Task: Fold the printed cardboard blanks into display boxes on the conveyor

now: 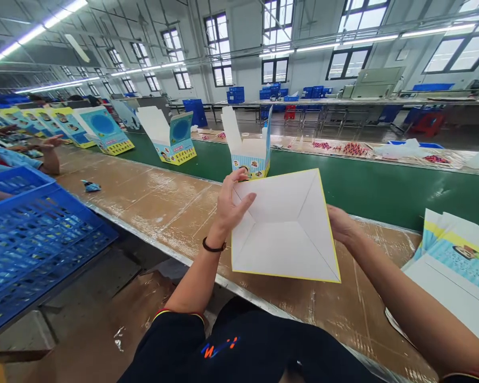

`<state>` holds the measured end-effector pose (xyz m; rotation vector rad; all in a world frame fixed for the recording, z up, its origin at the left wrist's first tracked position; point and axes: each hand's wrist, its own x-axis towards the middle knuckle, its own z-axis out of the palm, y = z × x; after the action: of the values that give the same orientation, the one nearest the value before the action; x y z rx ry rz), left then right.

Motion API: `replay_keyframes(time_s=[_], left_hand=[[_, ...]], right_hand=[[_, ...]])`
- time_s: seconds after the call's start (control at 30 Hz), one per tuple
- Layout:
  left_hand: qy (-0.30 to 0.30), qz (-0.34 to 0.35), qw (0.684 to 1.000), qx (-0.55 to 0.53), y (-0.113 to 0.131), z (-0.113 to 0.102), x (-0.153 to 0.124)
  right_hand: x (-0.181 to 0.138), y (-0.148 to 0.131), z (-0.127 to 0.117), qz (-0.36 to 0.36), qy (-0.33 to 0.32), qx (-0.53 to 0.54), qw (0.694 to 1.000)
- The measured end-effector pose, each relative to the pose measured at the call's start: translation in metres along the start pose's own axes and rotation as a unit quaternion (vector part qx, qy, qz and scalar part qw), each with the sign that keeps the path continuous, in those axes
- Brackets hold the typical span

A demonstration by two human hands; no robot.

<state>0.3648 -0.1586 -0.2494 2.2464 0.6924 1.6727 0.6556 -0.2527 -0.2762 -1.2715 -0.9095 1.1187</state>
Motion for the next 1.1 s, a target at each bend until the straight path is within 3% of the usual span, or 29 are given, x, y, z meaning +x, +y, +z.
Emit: replay_keyframes(time_s=[0.1, 0.2, 0.27, 0.33, 0.43, 0.5, 0.57, 0.73, 0.9, 1.0, 1.1], left_hand=[[0.09, 0.006, 0.995, 0.033, -0.02, 0.015, -0.008], [0.084, -0.053, 0.992, 0.079, -0.048, 0.041, -0.036], [0.021, -0.108, 0.988, 0.11, -0.06, 0.06, -0.063], [-0.095, -0.152, 0.972, 0.15, -0.067, 0.075, -0.09], [-0.253, -0.151, 0.938, 0.185, -0.068, 0.087, -0.114], [-0.285, -0.142, 0.929, 0.188, -0.069, 0.088, -0.119], [-0.275, -0.149, 0.932, 0.183, -0.071, 0.086, -0.119], [-0.246, -0.152, 0.943, 0.165, -0.081, 0.082, -0.122], [-0.217, -0.146, 0.954, 0.149, -0.087, 0.082, -0.129], [-0.206, -0.148, 0.956, 0.147, -0.089, 0.08, -0.131], [-0.2, -0.15, 0.957, 0.146, -0.091, 0.079, -0.13]], right_hand=[[0.011, -0.043, -0.019, -0.096, 0.082, 0.022, 0.992], [0.017, -0.079, -0.032, -0.239, 0.153, -0.079, 0.956], [0.025, -0.091, -0.04, -0.282, 0.195, -0.201, 0.918], [0.04, -0.095, -0.049, -0.305, 0.241, -0.327, 0.861], [0.075, -0.084, -0.068, -0.308, 0.267, -0.488, 0.772], [0.097, -0.069, -0.083, -0.296, 0.244, -0.57, 0.727], [0.114, -0.05, -0.096, -0.282, 0.22, -0.619, 0.699], [0.132, -0.011, -0.107, -0.254, 0.229, -0.648, 0.681], [0.134, -0.018, -0.124, -0.298, 0.332, -0.601, 0.662], [0.13, -0.03, -0.149, -0.304, 0.44, -0.486, 0.691], [0.125, -0.031, -0.168, -0.195, 0.504, -0.352, 0.764]])
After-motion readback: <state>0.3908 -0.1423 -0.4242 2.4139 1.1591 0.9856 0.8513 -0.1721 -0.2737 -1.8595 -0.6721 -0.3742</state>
